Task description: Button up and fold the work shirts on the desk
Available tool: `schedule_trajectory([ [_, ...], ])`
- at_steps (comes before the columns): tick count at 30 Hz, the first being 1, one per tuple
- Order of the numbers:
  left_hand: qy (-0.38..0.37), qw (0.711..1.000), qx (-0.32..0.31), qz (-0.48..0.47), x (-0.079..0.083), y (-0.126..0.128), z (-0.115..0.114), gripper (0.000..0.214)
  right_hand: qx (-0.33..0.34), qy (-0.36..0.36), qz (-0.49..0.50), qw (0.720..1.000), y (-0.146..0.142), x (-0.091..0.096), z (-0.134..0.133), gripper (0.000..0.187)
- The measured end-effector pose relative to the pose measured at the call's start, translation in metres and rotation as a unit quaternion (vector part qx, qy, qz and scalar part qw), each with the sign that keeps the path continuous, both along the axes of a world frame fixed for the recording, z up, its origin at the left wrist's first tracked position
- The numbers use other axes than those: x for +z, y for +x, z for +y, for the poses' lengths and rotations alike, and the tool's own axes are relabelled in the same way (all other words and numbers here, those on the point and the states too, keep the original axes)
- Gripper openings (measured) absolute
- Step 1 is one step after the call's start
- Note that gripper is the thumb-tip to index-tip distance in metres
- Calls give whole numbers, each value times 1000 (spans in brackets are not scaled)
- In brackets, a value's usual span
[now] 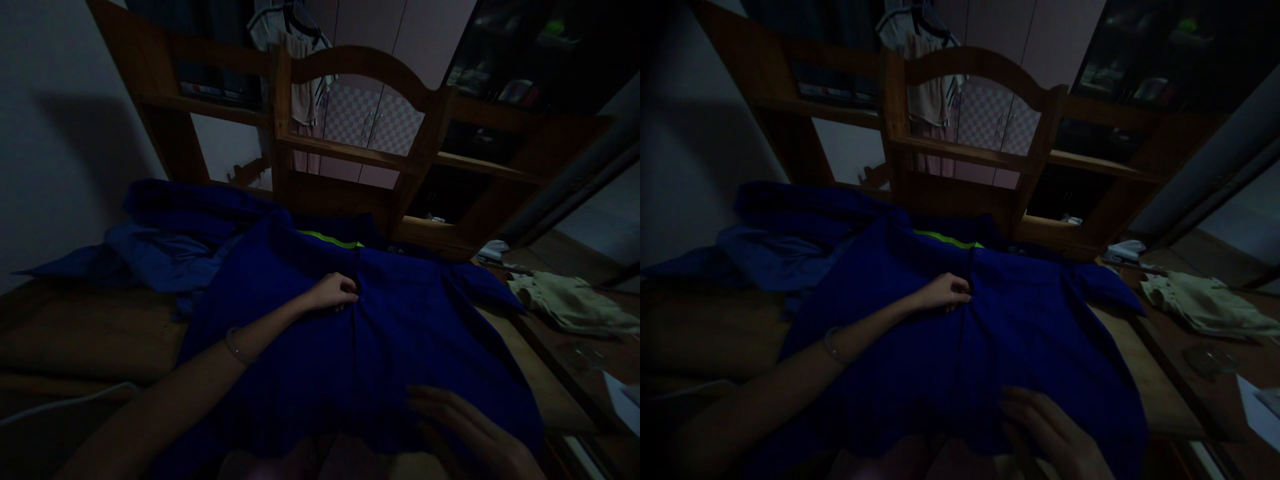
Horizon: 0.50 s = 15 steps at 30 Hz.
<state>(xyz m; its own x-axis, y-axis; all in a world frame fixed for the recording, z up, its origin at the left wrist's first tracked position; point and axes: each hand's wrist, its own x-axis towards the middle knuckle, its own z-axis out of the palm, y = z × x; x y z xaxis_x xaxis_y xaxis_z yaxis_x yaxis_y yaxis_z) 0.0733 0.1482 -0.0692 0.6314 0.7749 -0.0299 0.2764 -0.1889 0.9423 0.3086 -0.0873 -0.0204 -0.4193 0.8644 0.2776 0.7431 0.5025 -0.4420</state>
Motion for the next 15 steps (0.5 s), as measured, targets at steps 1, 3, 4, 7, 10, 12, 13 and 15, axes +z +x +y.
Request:
schedule_trajectory([
  [1,1,1000,1,1,1,0,0,23,-8,-2,-4,1000,-7,-1,7,34],
  [3,2,1000,8,2,1,1,-1,26,-46,3,17,999,-23,-4,18,28],
  [4,1,1000,13,2,2,2,-1,28,-60,3,32,998,-31,-7,23,26],
  [7,-5,1000,26,7,2,6,-2,30,-74,-15,60,995,-50,-19,32,23],
  [10,-10,998,44,31,7,9,-2,29,-86,-23,57,994,-59,-32,33,21],
  [12,1,996,70,60,15,8,-6,29,-93,-6,53,994,-60,-38,31,21],
  [13,15,993,90,74,21,7,-11,27,-93,7,53,994,-60,-41,29,21],
  [15,58,983,144,99,36,1,-30,25,-80,27,53,995,-57,-45,26,23],
])
